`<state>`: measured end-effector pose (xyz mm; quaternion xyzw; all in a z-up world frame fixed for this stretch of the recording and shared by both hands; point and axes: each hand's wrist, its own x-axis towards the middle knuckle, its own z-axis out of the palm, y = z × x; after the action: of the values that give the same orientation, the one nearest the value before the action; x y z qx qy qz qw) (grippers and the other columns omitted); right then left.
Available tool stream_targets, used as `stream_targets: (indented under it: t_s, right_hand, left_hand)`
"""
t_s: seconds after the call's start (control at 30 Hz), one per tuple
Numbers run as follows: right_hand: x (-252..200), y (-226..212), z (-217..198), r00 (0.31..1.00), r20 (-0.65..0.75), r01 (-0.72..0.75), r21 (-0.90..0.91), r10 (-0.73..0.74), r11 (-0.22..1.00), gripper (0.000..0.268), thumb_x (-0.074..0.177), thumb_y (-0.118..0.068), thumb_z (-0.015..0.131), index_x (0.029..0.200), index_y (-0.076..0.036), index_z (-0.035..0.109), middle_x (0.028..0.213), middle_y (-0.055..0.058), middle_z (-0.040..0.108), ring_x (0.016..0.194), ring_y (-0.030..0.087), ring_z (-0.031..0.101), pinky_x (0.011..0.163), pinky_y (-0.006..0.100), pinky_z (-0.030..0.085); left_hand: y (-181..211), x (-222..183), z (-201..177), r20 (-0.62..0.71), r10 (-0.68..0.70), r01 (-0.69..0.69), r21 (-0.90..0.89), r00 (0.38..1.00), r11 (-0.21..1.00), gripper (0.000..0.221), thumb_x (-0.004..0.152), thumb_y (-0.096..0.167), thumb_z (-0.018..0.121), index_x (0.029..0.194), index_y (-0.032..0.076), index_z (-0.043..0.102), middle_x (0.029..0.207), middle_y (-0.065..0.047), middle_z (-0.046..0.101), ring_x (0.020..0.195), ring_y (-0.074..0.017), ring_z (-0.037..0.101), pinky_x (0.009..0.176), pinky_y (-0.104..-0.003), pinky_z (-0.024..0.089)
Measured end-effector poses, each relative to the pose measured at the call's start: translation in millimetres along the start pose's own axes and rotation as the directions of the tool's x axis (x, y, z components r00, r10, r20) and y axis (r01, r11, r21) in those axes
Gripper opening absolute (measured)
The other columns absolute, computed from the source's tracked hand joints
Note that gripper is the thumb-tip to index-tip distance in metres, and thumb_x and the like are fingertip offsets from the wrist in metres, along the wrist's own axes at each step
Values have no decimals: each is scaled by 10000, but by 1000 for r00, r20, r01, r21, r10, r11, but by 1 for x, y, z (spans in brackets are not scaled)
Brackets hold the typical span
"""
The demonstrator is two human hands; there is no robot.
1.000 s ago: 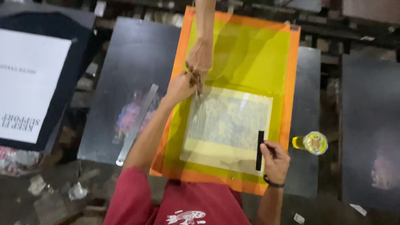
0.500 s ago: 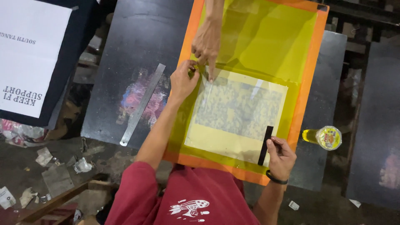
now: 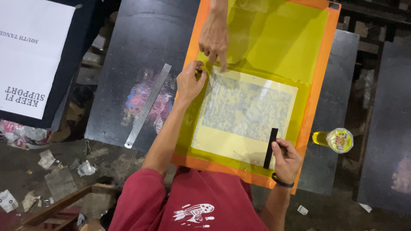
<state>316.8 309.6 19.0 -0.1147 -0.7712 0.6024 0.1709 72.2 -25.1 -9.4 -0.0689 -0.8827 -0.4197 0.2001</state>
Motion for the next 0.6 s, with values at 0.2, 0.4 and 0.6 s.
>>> stream_targets:
  t_s: [0.2,0.4,0.6]
  right_hand:
    - [-5,-1,2,999,-14,-45,3,45,999,96,957,13,761,1034,41,710,979,117,677,796,113,588,614,224,498]
    - [-4,-4,4,999,-12,-49,-2,49,999,96,952,11,764,1035,27,718,969,108,681,792,112,592,611,217,499]
    - [-4,-4,4,999,2,-54,-8,54,998,101,960,-3,760,1047,33,722,961,107,670,813,124,603,609,217,499]
  left_hand:
    - [3,-1,0,-20,-5,5,-1,1000,1000,178,899,87,720,1071,96,679,876,-77,730,755,-247,739,572,-289,592]
    - [4,0,0,-17,12,-12,11,1000,1000,176,898,91,712,1070,89,675,898,-76,726,812,-260,741,590,-303,606]
    - [3,0,1,-26,10,-9,17,1000,1000,174,895,107,723,1060,90,672,892,-77,725,823,-273,740,596,-310,607]
